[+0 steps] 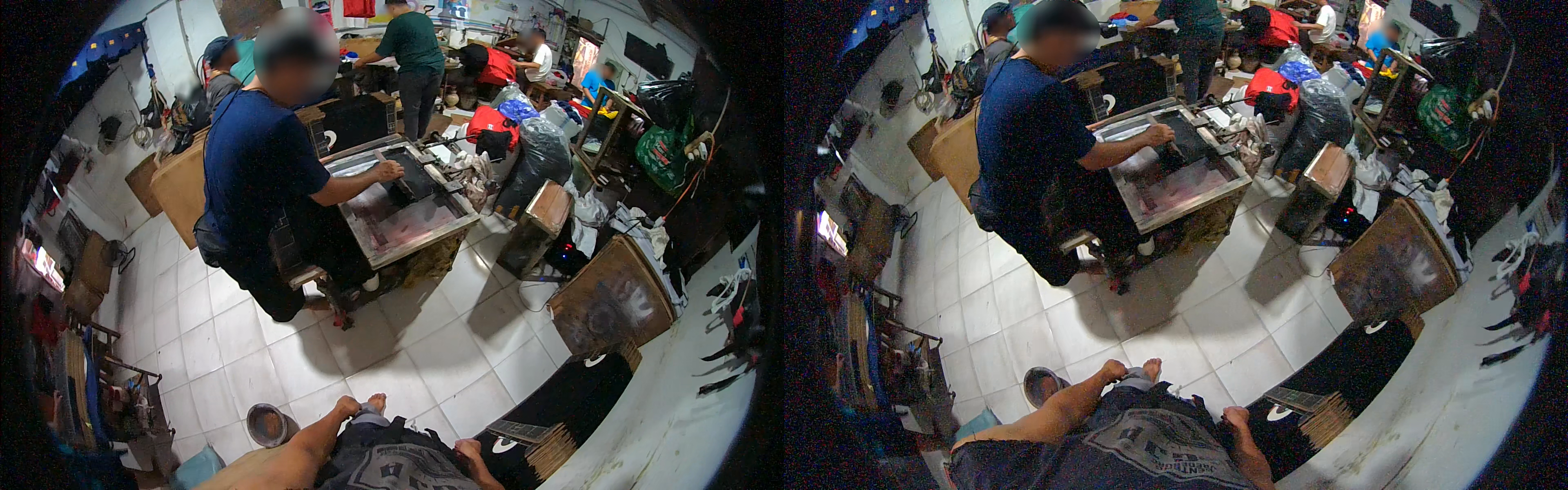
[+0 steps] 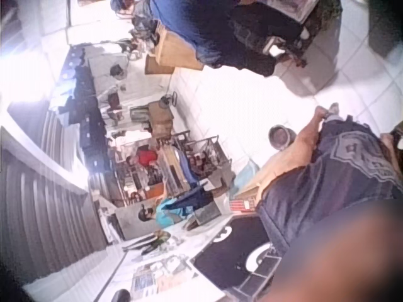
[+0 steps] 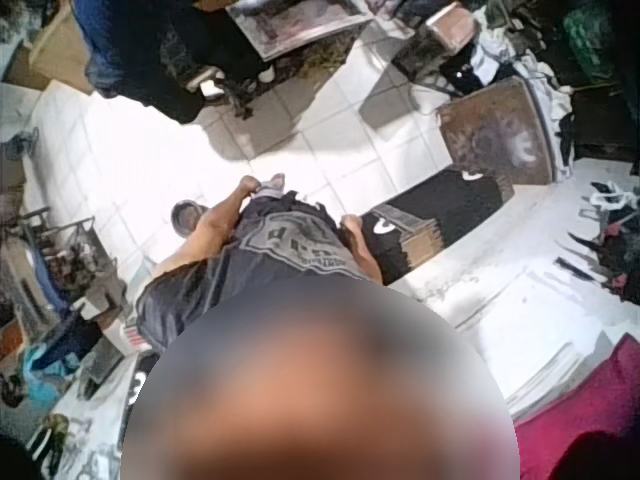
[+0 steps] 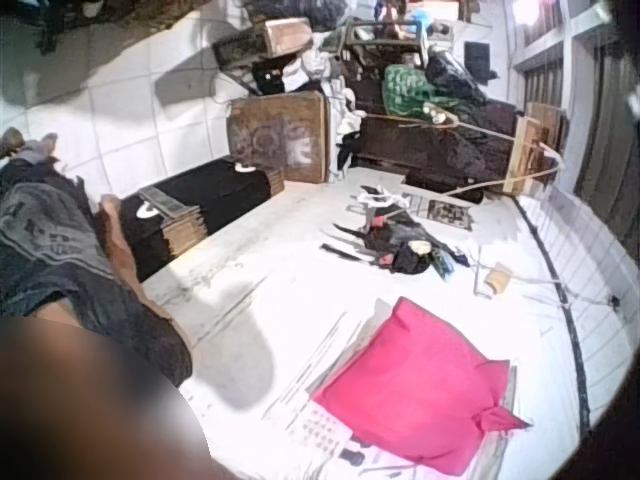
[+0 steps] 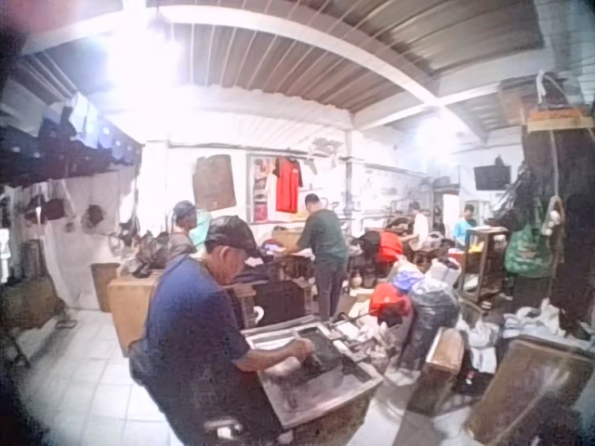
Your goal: The person assists a coworker with screen printing by taking printed black t-shirts from the press and stacking them on a nearby table. The coworker operates the squeegee and press while the camera wearer handles the finished garments.
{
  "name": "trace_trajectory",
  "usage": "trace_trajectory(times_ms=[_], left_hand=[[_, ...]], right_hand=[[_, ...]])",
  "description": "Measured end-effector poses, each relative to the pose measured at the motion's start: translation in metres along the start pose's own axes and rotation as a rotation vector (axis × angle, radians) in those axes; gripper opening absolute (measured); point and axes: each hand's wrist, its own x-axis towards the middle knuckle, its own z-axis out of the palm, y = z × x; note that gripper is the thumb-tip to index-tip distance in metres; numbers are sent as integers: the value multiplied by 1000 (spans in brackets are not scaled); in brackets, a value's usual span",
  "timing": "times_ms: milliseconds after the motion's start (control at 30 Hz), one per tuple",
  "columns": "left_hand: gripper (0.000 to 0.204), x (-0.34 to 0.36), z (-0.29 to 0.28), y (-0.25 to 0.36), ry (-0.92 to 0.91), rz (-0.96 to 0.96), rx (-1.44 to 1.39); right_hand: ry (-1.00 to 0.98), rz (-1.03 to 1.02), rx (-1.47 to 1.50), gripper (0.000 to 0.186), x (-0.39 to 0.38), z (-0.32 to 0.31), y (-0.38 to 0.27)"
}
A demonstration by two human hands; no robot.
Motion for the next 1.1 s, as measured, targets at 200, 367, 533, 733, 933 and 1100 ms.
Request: trace_trajectory(times_ms=[200, 367, 533, 733, 933, 1100], left_hand=[[26, -25, 1, -3, 72, -154, -352], [26, -59, -48, -11, 266, -607, -1213], [33, -45, -157, -107, 674, -622, -1745], [68, 28, -299, -276, 1138, -851, -1424], [24, 20, -390, -288, 1104, -749, -1747], [13, -10, -429, -275, 1017, -483, -1897]], right_hand=[[-102, 214, 517, 9, -3, 0, -35], [-215, 361, 455, 6, 6, 5, -97], [-234, 196, 399, 9, 42, 13, -221], [-301, -90, 548, 18, 130, 36, -458], [-203, -61, 889, 23, 251, 40, -683], [-222, -29, 1634, 33, 344, 25, -748]])
